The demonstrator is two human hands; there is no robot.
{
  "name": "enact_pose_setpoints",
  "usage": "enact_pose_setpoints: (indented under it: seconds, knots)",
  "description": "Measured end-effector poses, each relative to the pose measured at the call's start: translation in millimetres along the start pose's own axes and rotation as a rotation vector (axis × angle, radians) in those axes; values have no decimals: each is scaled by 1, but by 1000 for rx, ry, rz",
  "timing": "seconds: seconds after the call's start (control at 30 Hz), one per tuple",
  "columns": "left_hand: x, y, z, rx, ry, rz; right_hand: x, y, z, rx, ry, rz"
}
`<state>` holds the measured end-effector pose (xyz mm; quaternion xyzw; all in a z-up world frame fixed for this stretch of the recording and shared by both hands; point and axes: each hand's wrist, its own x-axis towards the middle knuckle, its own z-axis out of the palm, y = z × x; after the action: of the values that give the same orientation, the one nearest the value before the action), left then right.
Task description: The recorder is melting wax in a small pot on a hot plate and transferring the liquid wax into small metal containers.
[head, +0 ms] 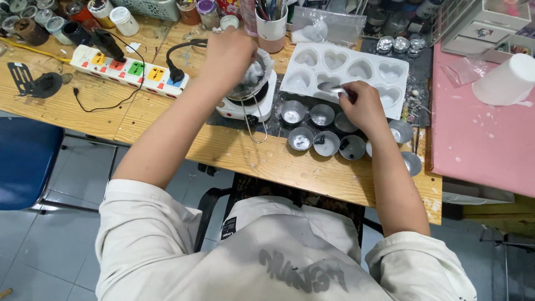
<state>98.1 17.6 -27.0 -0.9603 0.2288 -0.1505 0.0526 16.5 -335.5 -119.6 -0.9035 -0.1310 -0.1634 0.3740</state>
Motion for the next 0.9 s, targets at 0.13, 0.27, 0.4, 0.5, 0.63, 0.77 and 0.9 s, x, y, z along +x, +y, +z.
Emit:
enact_pose_setpoints:
  seconds: [0.13,0.27,0.4,0.5,0.63,0.77,0.9]
  knots:
    - [-37,47,-56,-205,364,230,-2,-57,-16,-126,-49,-37]
    - [-53,93,-69,-322,398,416,-1,-127,-27,-64,-162,-92]
    - [-52,94,-53,-355,299,325,-2,-171,-45,10,-201,-167]
    - [-58,66,-55,-373,360,300,-5,-187,-72,-51,-179,-107]
    - [-69,43,-63,-715,396,216,3,-172,-65,410,-92,-68]
    - [-80,31,-63,-799,477,141,15,-182,-36,552,-59,-276]
    - [-108,29,-79,-598,807,-93,30,-183,-5,585,68,-326]
